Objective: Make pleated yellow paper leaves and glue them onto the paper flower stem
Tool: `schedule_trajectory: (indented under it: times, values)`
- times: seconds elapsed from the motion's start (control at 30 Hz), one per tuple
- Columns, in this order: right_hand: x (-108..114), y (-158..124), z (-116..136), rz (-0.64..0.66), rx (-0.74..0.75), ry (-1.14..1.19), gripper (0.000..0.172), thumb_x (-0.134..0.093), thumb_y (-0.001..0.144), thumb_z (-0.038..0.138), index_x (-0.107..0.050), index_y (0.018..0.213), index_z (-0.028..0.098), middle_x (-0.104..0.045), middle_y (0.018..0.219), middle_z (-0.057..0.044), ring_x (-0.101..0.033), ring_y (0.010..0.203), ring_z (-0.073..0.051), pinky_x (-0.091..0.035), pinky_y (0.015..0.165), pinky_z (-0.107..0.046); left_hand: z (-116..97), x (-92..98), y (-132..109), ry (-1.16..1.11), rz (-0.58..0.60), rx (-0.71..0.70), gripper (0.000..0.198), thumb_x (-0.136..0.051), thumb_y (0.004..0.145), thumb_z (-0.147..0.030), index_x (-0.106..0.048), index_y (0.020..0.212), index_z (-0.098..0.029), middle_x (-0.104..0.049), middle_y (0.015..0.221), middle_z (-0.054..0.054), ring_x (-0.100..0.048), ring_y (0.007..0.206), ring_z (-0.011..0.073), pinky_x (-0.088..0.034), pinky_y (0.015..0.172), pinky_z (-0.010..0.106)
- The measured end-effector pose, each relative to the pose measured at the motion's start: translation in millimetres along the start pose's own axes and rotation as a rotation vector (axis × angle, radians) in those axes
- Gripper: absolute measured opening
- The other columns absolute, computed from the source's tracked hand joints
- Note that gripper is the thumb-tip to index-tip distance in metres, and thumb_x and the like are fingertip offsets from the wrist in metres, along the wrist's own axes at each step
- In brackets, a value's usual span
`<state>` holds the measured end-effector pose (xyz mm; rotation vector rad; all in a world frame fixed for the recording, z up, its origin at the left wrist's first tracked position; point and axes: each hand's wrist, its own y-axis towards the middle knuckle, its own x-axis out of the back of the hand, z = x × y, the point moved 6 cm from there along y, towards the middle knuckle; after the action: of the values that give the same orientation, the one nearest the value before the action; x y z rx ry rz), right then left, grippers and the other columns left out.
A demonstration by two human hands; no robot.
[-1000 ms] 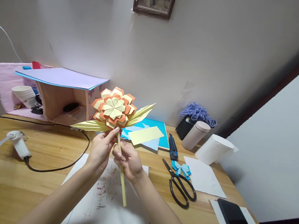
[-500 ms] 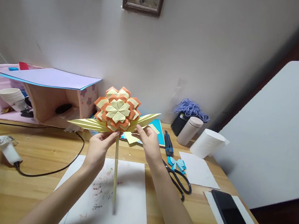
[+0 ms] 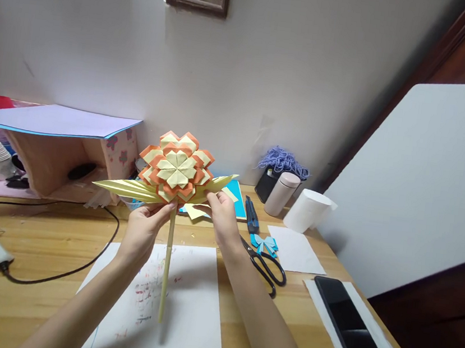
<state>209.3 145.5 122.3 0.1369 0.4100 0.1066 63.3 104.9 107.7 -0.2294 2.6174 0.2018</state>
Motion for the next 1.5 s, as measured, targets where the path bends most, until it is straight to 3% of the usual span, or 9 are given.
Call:
schedule_trajectory:
  times: [0.1, 0.2, 0.47, 0.7, 0.93, 1.27, 1.5]
  values:
    - [-4, -2, 8, 0.094, 0.085, 0.022, 0.017, -0.066, 0.071, 0.028, -0.066, 0.086, 0.021, -0.070, 0.092, -0.001, -0.064, 0.088, -0.019, -0.053, 0.077, -0.033, 0, -1.1, 0, -0.022, 0.018, 0.007, 0.033, -0.077, 0.063, -0.024, -0.071, 0.094, -0.013, -0.072, 0.092, 0.008, -0.064, 0.092, 0.0192, -0.046, 0.089, 0.031]
    - [-4, -4, 11, 0.130, 0.130, 0.011, 0.011, -0.068, 0.071, 0.026, -0.066, 0.080, 0.019, -0.070, 0.086, -0.002, -0.065, 0.085, -0.019, -0.053, 0.076, -0.035, -1, -2.5, -1, -0.034, 0.030, 0.014, 0.032, -0.077, 0.064, -0.024, -0.071, 0.093, -0.013, -0.072, 0.093, 0.008, -0.064, 0.092, 0.0190, -0.047, 0.088, 0.030]
    - [3, -1, 10, 0.008, 0.111, -0.039, 0.028, -0.070, 0.069, 0.033, -0.064, 0.093, 0.020, -0.069, 0.092, -0.003, -0.065, 0.078, -0.017, -0.055, 0.060, -0.027, 6, -7.4, -2, -0.096, 0.054, 0.088, 0.028, -0.078, 0.062, -0.024, -0.072, 0.087, -0.014, -0.072, 0.093, 0.009, -0.066, 0.089, 0.0190, -0.047, 0.089, 0.030]
    - [7, -1, 11, -0.002, 0.054, -0.084, 0.028, -0.070, 0.068, 0.034, -0.065, 0.089, 0.017, -0.069, 0.090, -0.004, -0.064, 0.074, -0.015, -0.051, 0.052, -0.021, 8, -8.9, -2, 0.003, 0.105, 0.059, 0.031, -0.077, 0.063, -0.026, -0.071, 0.091, -0.013, -0.072, 0.093, 0.010, -0.066, 0.090, 0.0197, -0.045, 0.090, 0.031]
    - [6, -1, 19, 0.051, 0.058, -0.108, 0.027, -0.071, 0.066, 0.034, -0.066, 0.086, 0.017, -0.070, 0.085, -0.003, -0.065, 0.076, -0.017, -0.051, 0.060, -0.025, 5, -9.8, -2, 0.079, 0.103, 0.057, 0.032, -0.078, 0.061, -0.029, -0.072, 0.087, -0.012, -0.072, 0.091, 0.011, -0.065, 0.091, 0.0218, -0.045, 0.089, 0.033]
    - [-9, -14, 35, 0.321, 0.033, -0.110, 0.032, -0.062, 0.075, 0.030, -0.063, 0.106, 0.021, -0.064, 0.112, -0.005, -0.059, 0.102, -0.021, -0.047, 0.088, -0.035, -2, -5.8, -1, 0.092, 0.089, 0.025, 0.032, -0.076, 0.064, -0.029, -0.071, 0.089, -0.011, -0.071, 0.093, 0.012, -0.064, 0.093, 0.0226, -0.045, 0.090, 0.035]
    - [-19, -13, 17, 0.383, 0.057, -0.241, 0.037, -0.065, 0.075, 0.036, -0.062, 0.109, 0.022, -0.064, 0.112, -0.006, -0.059, 0.100, -0.020, -0.048, 0.083, -0.032, -6, -4.5, -2, -0.011, 0.058, 0.008, 0.030, -0.076, 0.064, -0.026, -0.070, 0.090, -0.012, -0.071, 0.092, 0.010, -0.064, 0.092, 0.0206, -0.044, 0.091, 0.034]
